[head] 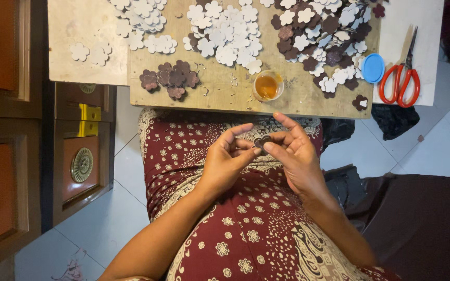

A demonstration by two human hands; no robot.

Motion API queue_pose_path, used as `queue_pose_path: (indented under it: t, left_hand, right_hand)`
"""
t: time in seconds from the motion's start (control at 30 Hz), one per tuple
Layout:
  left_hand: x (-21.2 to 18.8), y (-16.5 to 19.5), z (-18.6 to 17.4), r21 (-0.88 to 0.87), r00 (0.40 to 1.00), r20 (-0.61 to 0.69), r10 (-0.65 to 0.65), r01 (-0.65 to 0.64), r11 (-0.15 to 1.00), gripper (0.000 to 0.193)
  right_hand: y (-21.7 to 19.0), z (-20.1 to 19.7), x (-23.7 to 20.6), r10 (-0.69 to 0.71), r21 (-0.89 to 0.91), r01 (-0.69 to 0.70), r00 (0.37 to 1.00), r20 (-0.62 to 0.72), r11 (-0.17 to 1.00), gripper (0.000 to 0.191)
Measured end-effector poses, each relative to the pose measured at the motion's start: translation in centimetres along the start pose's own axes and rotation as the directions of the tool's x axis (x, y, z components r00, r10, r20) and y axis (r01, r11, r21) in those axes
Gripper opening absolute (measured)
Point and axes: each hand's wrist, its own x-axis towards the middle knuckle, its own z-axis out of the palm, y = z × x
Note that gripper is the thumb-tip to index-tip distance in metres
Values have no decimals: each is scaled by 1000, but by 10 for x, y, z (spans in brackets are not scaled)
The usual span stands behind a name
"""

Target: The person sits on the floor and repeatedly picks up small flower-shaped craft pieces, applies adhesive from a small container, and presses them together to form layered units. The person handles white and brown pieces, placing finished units on the table.

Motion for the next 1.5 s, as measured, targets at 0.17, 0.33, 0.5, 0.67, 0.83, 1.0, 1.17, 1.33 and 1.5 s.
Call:
queue_pose_path:
  t: [0.17, 0.33, 0.5, 0.67, 0.83, 1.0, 1.17, 1.33, 1.5]
  left_hand:
    - [-3, 7, 2, -16, 999, 53, -13, 14, 1000, 66]
    - [-5, 8, 2, -44, 999, 53, -7, 10, 999, 67]
    - [-2, 2, 0, -46, 999, 33, -7, 9, 999, 65]
    - [-2, -3, -5, -110, 999, 39, -15, 19, 994, 65]
    - [-1, -6, -6, -134, 999, 41, -24, 29, 991, 63]
    - [-1, -7, -6, -73, 999, 39, -34, 37, 997, 62]
    - [2, -12, -7, -74, 1000, -10, 4, -5, 997, 51]
    - [4, -13, -13, -73, 998, -52, 34, -38, 997, 45]
    - [5, -13, -13, -124, 998, -36, 49, -53, 991, 45]
  right_hand:
    - [4, 2, 1, -23, 79, 25, 999, -30, 997, 61]
    - [5, 4, -1, -14, 87, 19, 998, -55, 996, 58]
    - [4, 6, -3, -11, 93, 17, 998, -67, 996, 59]
    - [5, 8, -4, -17, 77, 21, 998, -58, 997, 59]
    - [7, 6, -4, -27, 75, 32, 998, -64, 997, 60]
    - [11, 6, -4, -53, 60, 57, 996, -66, 997, 61]
    - [10, 8, -5, -21, -21, 20, 998, -58, 1000, 65]
    - [10, 13, -4, 12, -51, -13, 1000, -26, 999, 72]
    - [11, 14, -2, -7, -117, 6, 1000, -11, 993, 69]
